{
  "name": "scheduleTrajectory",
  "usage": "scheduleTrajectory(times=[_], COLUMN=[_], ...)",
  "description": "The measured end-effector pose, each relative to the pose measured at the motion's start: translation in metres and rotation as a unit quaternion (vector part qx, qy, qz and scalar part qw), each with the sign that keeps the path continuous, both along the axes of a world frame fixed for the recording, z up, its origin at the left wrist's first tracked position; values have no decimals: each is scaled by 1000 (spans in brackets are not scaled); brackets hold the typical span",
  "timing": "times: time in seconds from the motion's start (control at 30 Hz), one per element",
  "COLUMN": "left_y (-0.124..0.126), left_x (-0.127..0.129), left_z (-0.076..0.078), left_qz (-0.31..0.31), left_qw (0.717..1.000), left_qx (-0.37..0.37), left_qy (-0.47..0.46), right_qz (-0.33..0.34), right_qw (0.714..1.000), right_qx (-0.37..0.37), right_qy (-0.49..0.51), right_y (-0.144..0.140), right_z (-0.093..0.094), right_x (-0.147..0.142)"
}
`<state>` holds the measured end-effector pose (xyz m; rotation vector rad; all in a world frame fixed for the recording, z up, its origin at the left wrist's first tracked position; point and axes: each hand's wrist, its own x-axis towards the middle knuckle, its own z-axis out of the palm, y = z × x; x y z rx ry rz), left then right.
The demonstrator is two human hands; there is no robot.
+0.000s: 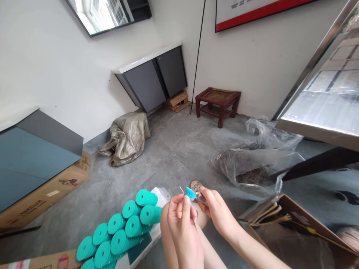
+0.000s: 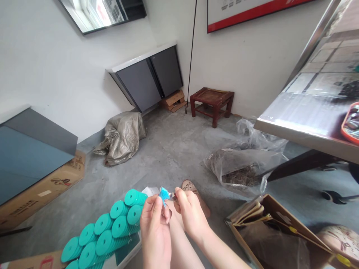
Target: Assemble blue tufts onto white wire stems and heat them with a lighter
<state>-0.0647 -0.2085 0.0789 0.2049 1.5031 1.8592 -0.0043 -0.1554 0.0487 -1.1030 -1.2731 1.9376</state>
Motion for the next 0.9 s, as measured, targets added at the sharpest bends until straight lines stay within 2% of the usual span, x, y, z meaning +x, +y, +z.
scheduleTrajectory(times=[0.37,0.9], left_y=[2,0], left_x=[1,0], left_z=[2,1], left_qz=[7,-18], left_qw=[998,998], left_qx=[20,25], left_qy=[-51,-53], right_qz=[7,9], right_qw=[1000,1000], right_qx=[19,7], right_qy=[6,16], right_y=[1,-2], right_z=[4,4], right_x=[2,1])
